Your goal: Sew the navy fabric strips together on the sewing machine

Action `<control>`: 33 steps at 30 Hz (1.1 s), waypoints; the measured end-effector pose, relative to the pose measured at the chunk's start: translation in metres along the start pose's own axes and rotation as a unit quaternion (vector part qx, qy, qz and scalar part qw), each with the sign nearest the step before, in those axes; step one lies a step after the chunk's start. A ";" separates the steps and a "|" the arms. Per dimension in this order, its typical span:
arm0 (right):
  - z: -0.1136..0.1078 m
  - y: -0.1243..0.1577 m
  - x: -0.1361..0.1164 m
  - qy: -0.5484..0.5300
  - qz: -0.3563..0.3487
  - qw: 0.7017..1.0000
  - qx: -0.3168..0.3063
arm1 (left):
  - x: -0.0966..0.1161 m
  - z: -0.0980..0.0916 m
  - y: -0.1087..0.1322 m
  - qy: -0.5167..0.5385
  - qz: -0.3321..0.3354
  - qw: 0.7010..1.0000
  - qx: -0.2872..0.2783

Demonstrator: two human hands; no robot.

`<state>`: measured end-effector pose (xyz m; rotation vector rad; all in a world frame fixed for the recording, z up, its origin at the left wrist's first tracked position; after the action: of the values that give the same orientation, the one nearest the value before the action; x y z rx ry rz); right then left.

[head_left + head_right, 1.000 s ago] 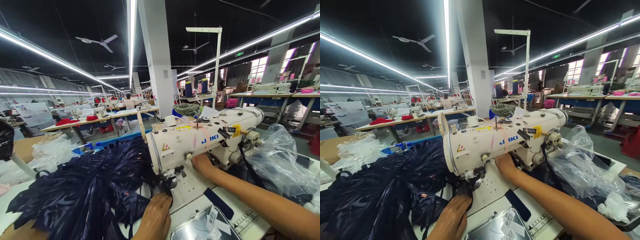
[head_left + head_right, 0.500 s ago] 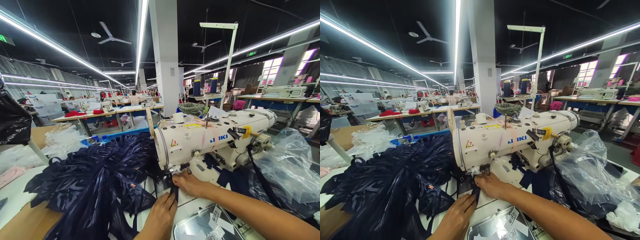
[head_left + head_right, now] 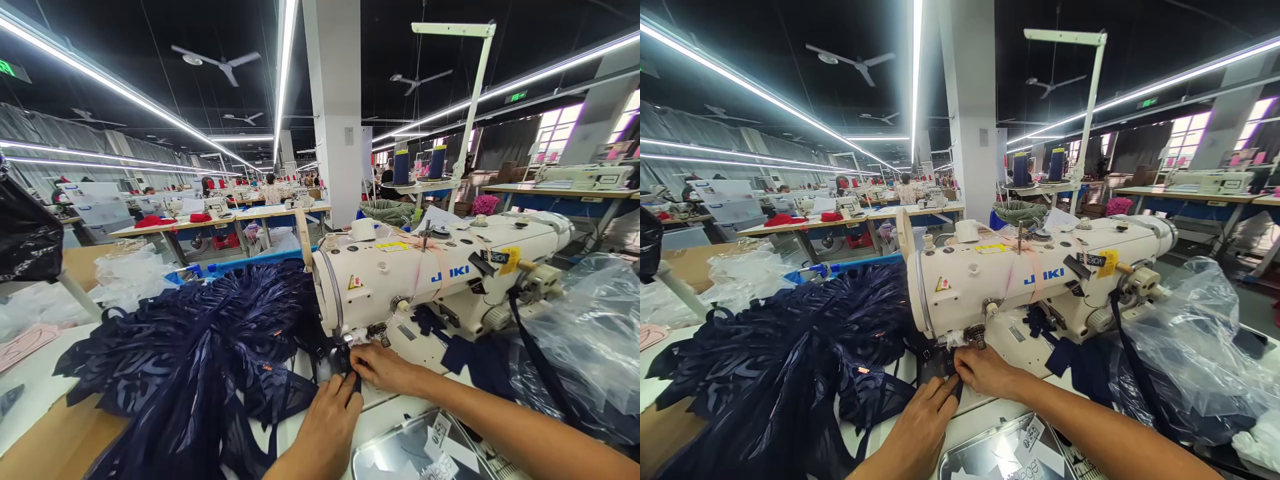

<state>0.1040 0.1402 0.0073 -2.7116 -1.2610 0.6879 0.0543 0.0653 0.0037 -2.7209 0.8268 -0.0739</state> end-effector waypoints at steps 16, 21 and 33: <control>-0.005 0.027 -0.029 0.192 -0.278 0.941 0.038 | 0.001 -0.010 0.001 -0.064 0.019 0.986 0.150; -0.008 0.024 -0.024 0.210 -0.292 0.932 0.046 | 0.001 -0.011 -0.004 -0.057 0.002 0.988 0.142; -0.032 0.023 -0.026 0.177 -0.306 0.922 0.155 | -0.002 0.002 -0.018 -0.080 -0.031 0.990 0.116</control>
<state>0.1187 0.1098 0.0397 -1.9072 -1.6051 0.2719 0.0628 0.0815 0.0076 -2.4958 0.6443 0.0325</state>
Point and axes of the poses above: each hand's wrist, its own y-axis away from the middle knuckle, its own z-axis out of the palm, x = y × z, the point moved 8 cm from there along -y, towards the middle knuckle, and after that the axes turned 4 degrees about x, right-handed, at the moved point
